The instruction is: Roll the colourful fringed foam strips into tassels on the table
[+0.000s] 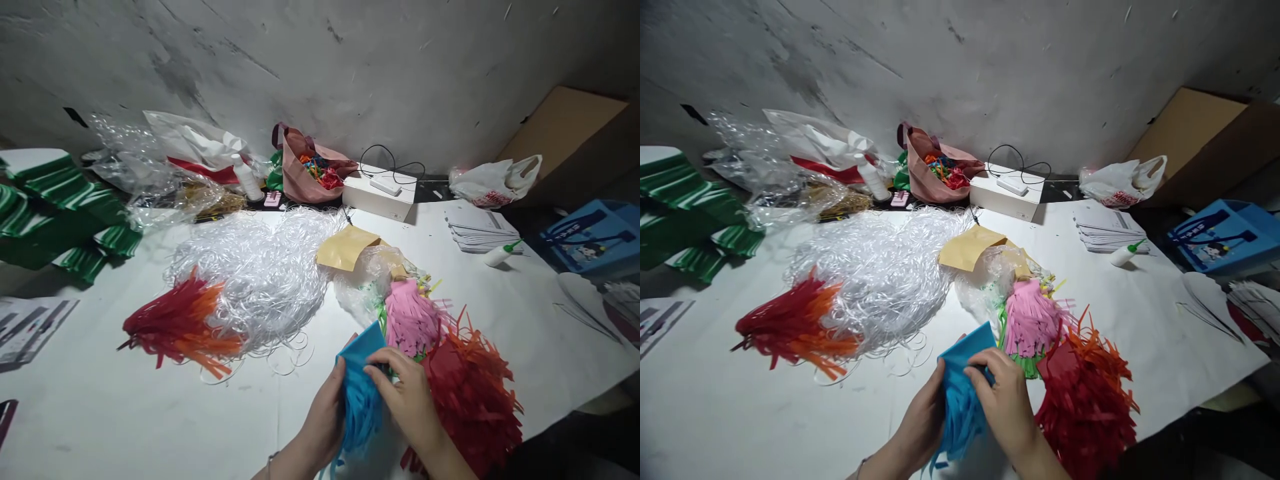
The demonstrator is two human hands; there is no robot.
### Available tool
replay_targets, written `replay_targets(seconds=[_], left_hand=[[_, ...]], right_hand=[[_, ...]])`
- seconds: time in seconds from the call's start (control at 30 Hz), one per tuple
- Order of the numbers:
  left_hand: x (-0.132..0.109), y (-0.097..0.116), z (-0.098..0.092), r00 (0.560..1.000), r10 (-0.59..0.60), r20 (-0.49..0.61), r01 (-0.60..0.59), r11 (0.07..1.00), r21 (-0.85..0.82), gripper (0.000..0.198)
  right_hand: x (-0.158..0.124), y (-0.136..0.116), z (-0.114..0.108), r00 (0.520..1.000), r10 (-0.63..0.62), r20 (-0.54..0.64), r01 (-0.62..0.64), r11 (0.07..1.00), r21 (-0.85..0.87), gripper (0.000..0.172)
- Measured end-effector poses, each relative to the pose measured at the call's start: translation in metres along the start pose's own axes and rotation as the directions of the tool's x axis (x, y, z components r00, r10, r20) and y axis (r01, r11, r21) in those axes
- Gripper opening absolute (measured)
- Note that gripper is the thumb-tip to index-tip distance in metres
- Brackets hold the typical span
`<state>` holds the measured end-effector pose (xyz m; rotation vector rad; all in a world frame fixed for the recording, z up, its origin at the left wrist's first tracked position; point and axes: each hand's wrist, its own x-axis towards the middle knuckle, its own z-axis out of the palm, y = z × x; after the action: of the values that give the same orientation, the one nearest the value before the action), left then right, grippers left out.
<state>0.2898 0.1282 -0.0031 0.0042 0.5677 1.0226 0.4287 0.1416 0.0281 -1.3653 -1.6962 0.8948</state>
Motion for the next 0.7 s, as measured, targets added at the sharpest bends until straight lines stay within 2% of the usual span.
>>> replay_targets(seconds=[0.03,0.1,0.13,0.2,0.4,0.57,0.7], left_hand=[[-0.003,-0.001,-0.001,1.000,-0.011,0.000,0.011,1.000,0.000,0.040],[-0.008,-0.002,-0.001,0.999,-0.036,0.001,0.036,0.999,0.002,0.042],[-0.010,-0.003,-0.001,0.999,-0.042,0.004,0.042,0.999,0.004,0.042],[-0.015,-0.004,-0.001,0.999,-0.052,0.010,0.052,0.999,0.017,0.041],[-0.029,-0.003,0.000,0.999,-0.049,-0.017,0.050,0.995,0.089,0.040],[-0.034,-0.004,0.002,0.996,-0.088,-0.002,0.088,0.993,0.077,0.044],[-0.039,-0.005,0.000,1.000,-0.027,0.012,0.026,0.994,0.103,0.050]], right_hand=[[-0.005,-0.001,0.000,0.996,-0.089,-0.018,0.088,0.993,-0.084,0.009],[-0.015,-0.004,0.001,0.965,-0.261,0.034,0.262,0.936,-0.234,0.022],[-0.019,-0.006,0.001,0.946,-0.313,0.088,0.325,0.902,-0.285,0.027],[-0.026,-0.010,0.002,0.926,-0.336,0.170,0.375,0.859,-0.349,0.030],[-0.035,-0.024,0.003,0.933,-0.310,0.181,0.356,0.861,-0.364,0.020],[-0.039,-0.026,0.005,0.932,-0.319,0.173,0.360,0.874,-0.328,0.014],[-0.042,-0.024,0.007,0.963,-0.236,0.128,0.262,0.929,-0.260,0.012]])
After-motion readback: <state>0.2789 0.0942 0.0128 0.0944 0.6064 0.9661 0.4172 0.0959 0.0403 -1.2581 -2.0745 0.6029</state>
